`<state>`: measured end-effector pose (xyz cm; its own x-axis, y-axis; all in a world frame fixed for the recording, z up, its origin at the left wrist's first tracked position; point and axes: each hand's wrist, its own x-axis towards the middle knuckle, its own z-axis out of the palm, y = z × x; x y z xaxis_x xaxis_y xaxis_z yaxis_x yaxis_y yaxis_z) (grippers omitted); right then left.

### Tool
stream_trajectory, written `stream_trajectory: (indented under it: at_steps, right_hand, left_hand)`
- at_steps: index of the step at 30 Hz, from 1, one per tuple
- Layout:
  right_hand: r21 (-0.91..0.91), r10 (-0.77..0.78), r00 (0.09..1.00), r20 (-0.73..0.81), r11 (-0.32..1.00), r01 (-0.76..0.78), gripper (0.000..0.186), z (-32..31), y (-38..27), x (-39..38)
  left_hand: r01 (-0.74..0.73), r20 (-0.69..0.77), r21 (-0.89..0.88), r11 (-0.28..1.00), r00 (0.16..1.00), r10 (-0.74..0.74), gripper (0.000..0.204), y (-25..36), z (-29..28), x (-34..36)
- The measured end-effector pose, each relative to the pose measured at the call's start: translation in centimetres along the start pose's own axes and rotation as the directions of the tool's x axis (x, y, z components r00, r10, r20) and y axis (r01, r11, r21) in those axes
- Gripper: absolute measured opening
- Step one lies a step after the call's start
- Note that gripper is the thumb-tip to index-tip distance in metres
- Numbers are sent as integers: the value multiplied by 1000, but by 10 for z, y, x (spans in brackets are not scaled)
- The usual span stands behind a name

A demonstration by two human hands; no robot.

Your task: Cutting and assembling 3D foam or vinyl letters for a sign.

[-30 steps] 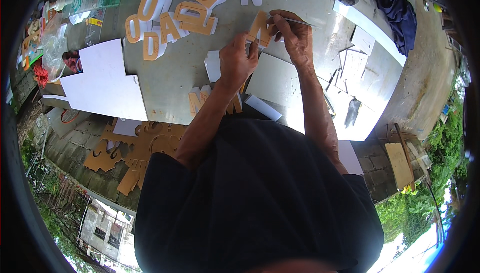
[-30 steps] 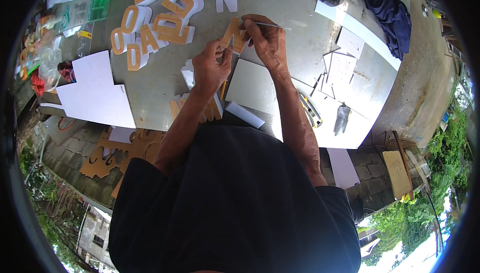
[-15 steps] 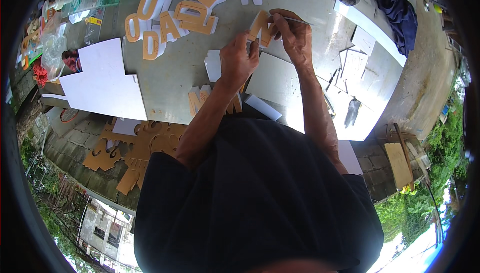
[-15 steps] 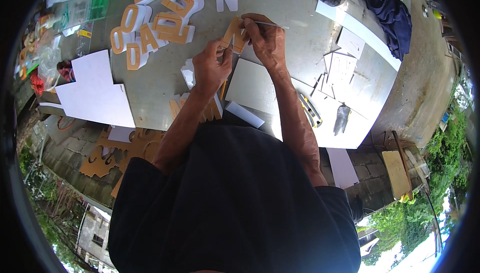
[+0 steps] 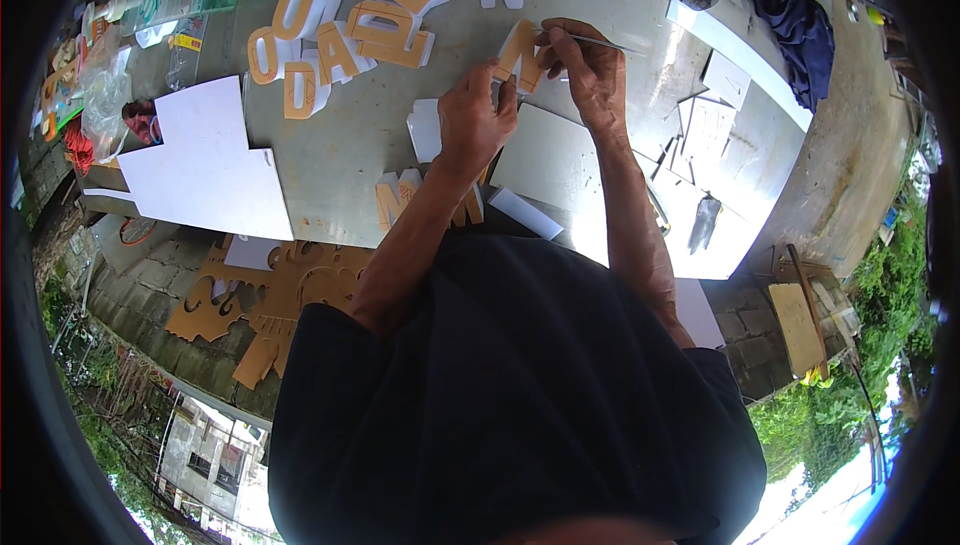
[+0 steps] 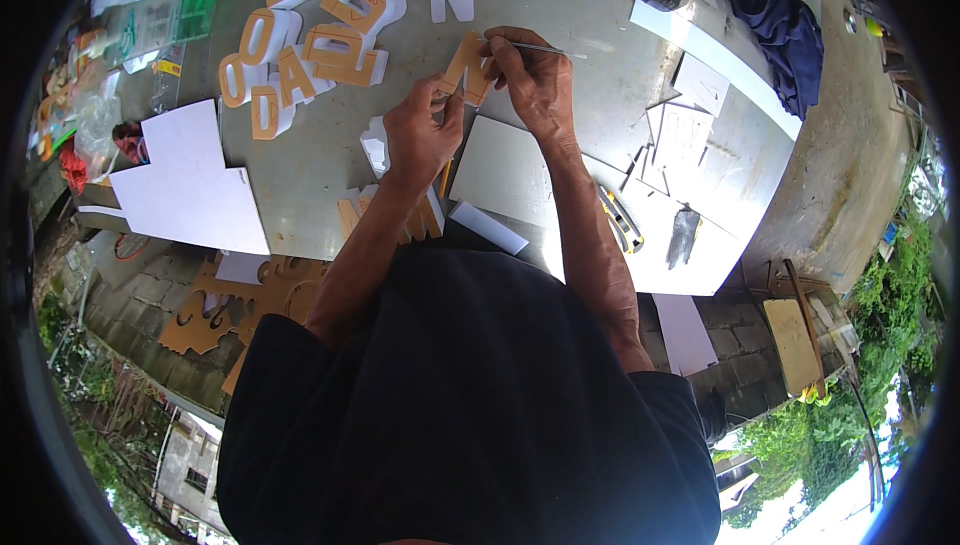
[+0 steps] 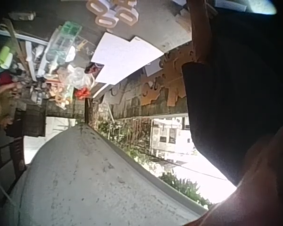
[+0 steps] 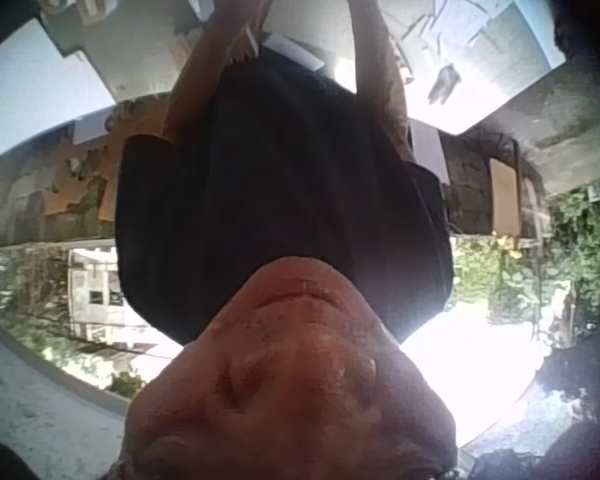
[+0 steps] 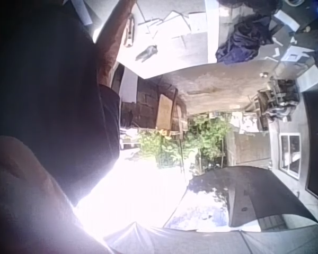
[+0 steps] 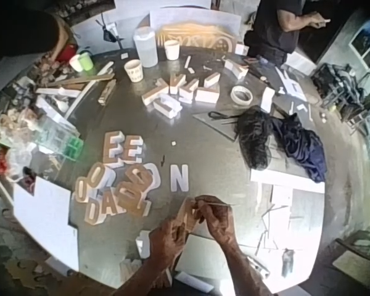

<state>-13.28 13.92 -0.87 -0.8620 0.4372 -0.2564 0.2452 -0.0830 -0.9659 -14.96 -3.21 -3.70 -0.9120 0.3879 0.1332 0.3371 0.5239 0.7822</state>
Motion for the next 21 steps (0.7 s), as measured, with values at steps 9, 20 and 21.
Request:
stream_trajectory:
  at_steps: [9,20,21]
  right_hand:
    - [-18,11,1000,8,1000,-11,24,1,-1,0]
    - [-9,11,1000,3,1000,-11,26,0,0,1]
    - [-12,14,1000,3,1000,-14,27,-1,-1,2]
  left_hand:
    - [13,2,-15,1000,1000,-13,30,1,-2,-1]
    - [17,3,-29,999,1000,-17,30,2,0,0]
    - [25,4,-41,999,1000,-25,30,2,0,0]
